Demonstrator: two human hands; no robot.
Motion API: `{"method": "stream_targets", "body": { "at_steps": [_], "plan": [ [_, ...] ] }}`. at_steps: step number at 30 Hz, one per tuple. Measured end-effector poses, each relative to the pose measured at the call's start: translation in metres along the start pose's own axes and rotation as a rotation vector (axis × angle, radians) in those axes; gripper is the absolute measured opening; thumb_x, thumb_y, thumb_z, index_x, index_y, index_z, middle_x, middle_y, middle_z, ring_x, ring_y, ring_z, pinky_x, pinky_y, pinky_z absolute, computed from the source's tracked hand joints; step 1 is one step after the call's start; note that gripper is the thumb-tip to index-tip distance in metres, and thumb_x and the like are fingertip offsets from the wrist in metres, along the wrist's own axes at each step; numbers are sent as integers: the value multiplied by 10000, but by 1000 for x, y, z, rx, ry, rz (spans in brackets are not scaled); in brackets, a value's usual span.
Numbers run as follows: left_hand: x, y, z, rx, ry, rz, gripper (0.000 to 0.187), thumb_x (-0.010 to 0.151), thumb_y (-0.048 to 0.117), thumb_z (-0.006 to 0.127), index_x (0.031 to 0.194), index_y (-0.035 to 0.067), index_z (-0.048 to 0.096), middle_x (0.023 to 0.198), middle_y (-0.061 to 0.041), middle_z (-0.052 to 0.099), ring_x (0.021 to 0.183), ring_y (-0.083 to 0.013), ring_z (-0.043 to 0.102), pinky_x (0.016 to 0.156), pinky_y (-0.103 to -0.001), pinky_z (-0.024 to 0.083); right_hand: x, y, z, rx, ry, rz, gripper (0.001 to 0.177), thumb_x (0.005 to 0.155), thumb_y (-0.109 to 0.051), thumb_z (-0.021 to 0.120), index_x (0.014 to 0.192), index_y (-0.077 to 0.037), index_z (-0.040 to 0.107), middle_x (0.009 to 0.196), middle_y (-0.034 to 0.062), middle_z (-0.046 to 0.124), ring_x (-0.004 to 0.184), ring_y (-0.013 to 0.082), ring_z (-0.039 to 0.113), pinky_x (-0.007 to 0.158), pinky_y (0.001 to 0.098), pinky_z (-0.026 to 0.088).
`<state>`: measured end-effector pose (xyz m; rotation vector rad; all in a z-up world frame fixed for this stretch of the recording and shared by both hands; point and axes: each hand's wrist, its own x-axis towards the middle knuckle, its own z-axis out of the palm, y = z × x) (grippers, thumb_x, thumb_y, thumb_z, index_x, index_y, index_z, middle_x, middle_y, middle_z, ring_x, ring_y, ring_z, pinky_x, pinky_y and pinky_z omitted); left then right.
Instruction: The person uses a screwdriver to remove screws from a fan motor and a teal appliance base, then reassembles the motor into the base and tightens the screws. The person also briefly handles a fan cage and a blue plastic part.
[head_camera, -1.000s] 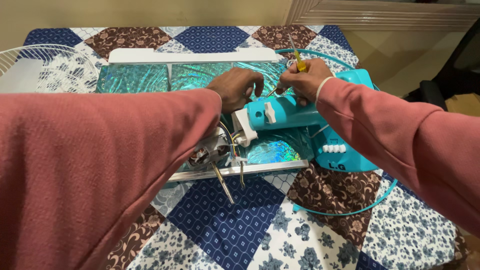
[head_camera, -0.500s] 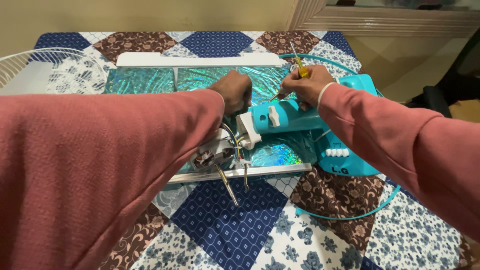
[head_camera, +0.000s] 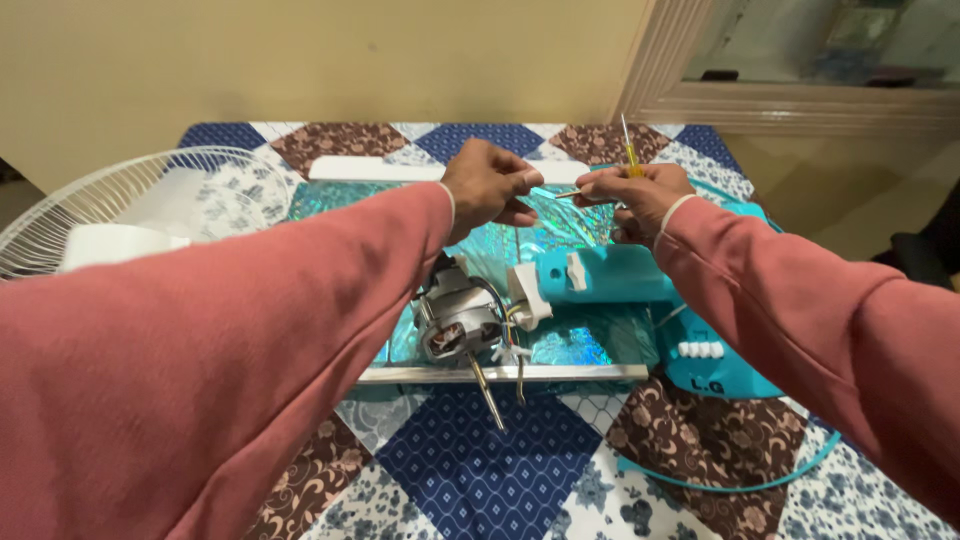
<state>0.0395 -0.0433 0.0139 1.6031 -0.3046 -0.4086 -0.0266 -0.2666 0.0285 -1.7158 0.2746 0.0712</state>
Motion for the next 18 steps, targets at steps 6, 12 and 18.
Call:
{"method": "stream_targets", "body": {
  "at_steps": [6, 12, 18],
  "plan": [
    [-31, 19, -5, -108, -54, 30, 207, 878, 40, 744, 1002, -120, 702, 923, -183, 749, 763, -294, 787, 681, -351, 704, -14, -29, 9, -11, -69, -158, 228, 851, -143, 755, 1069, -90, 792, 947, 51, 799, 451, 46, 416, 436, 248, 451],
    [-45, 40, -2, -129, 23, 132, 212, 794, -35, 807, 964, -115, 709, 898, -190, 759, 767, -258, 786, 709, -333, 707, -20, -39, 5, -51, -148, -322, 227, 894, -163, 749, 1098, -70, 790, 904, 29, 780, 478, 40, 463, 450, 236, 466],
    [-55, 51, 6, -111, 52, 187, 224, 768, -22, 835, 948, -94, 725, 883, -173, 762, 762, -237, 779, 701, -320, 698, -22, -42, 0, -58, -148, -374, 231, 909, -189, 783, 1100, -61, 808, 706, 7, 622, 485, 43, 464, 449, 248, 460]
  ]
}}
